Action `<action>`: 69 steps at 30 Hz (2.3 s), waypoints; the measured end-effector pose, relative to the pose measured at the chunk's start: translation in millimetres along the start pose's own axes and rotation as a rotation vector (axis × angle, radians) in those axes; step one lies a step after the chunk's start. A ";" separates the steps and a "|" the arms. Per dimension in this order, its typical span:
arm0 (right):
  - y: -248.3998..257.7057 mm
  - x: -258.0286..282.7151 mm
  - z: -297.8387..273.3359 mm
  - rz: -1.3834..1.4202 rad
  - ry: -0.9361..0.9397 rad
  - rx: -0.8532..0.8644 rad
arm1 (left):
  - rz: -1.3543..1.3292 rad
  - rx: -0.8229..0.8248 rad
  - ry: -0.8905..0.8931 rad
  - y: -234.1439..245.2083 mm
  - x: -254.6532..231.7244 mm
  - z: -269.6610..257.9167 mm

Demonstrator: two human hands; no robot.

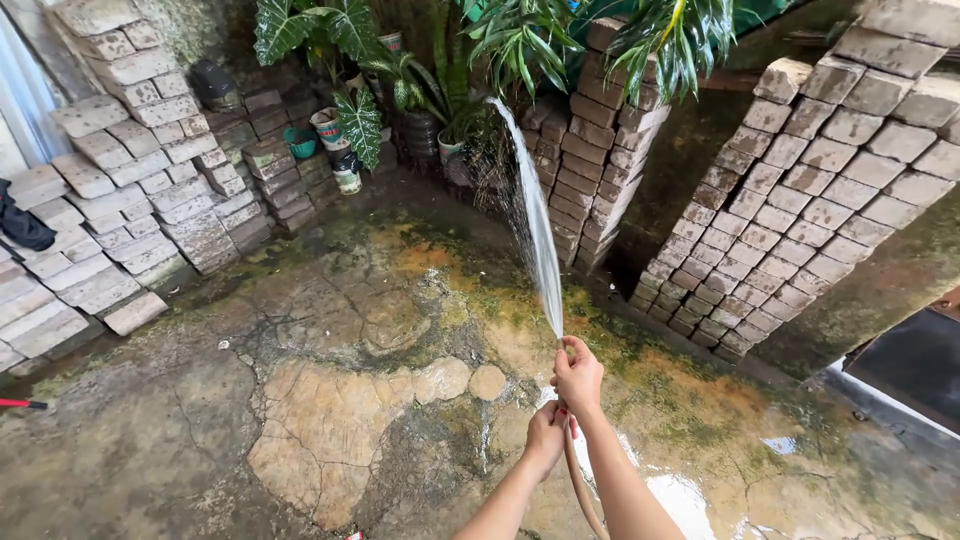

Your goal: Watering various plants in an outdoor area using a garden hose.

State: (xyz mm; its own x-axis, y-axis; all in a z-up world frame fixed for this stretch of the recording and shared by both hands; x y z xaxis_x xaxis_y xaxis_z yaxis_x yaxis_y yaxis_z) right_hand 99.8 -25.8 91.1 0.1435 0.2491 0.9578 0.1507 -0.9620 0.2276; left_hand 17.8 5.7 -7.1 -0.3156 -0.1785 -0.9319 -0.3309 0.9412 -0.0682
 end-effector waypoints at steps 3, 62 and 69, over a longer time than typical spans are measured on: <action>-6.7 -0.7 3.3 -0.008 0.001 -0.008 | 0.006 0.013 0.046 6.9 -3.7 1.6; -49.6 11.3 -22.8 0.122 0.292 -0.157 | -0.036 0.113 -0.170 64.9 -19.8 5.5; -45.8 17.7 -41.8 0.047 0.496 -0.211 | 0.057 0.073 -0.304 65.5 -13.3 -0.2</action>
State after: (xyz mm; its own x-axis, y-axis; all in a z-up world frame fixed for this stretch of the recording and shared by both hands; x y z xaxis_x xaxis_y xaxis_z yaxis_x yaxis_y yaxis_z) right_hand 54.6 18.0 104.9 -0.3410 0.1716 0.9242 -0.0516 -0.9851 0.1639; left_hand 0.2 69.7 0.9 -0.0482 -0.0416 -0.9980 -0.2522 0.9673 -0.0281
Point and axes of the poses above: each hand's wrist, its own z-axis towards the middle knuckle, its own y-axis out of the back of the hand, x = y × z, the point moved 2 cm from there along z, towards the middle knuckle, and after that the axes turned 8 degrees about z, right-handed, at the moved point
